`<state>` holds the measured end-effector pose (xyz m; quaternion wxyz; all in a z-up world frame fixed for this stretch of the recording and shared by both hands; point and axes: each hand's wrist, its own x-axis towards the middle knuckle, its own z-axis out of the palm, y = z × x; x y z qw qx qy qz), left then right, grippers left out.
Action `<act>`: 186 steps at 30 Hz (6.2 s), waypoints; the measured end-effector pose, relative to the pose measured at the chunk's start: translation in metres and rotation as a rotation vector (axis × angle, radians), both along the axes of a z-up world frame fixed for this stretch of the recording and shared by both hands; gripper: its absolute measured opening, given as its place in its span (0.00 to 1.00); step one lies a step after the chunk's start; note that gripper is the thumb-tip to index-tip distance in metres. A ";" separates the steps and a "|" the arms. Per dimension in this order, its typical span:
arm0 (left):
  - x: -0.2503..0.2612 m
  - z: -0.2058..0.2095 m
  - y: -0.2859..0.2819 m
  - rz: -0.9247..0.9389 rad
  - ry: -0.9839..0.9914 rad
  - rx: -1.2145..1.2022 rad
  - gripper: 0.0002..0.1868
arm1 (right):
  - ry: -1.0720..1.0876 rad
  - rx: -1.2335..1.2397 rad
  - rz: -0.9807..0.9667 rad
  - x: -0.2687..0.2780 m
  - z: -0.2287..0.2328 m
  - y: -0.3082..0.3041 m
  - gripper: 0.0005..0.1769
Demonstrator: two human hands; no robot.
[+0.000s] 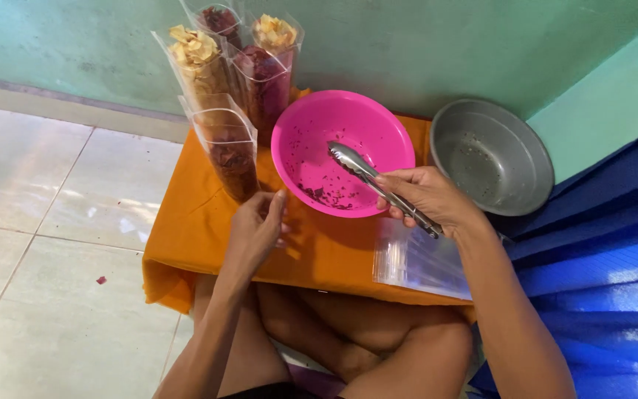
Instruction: Packaging purple and yellow chips into plastic bags using metal tongs.
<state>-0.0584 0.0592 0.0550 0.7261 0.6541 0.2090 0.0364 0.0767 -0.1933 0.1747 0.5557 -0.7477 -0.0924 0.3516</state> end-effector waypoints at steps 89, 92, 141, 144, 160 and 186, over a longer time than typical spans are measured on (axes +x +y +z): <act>0.067 -0.065 -0.027 -0.093 -0.355 0.234 0.26 | -0.405 0.146 -0.102 -0.044 -0.081 0.056 0.22; 0.062 -0.049 -0.028 -0.078 -0.390 0.156 0.25 | -0.459 0.062 -0.115 -0.050 -0.085 0.058 0.22; 0.061 -0.083 -0.029 -0.133 -0.485 0.436 0.14 | 0.187 0.588 -0.230 -0.056 -0.083 0.083 0.14; 0.057 -0.059 -0.034 -0.088 -0.606 0.501 0.20 | 0.109 0.687 -0.291 -0.060 -0.067 0.082 0.15; 0.063 -0.063 -0.033 -0.032 -0.511 0.297 0.14 | -0.925 -0.365 -0.137 -0.024 -0.098 0.011 0.18; 0.059 -0.061 -0.033 -0.031 -0.503 0.362 0.16 | -1.030 -0.245 -0.196 -0.033 -0.093 0.008 0.20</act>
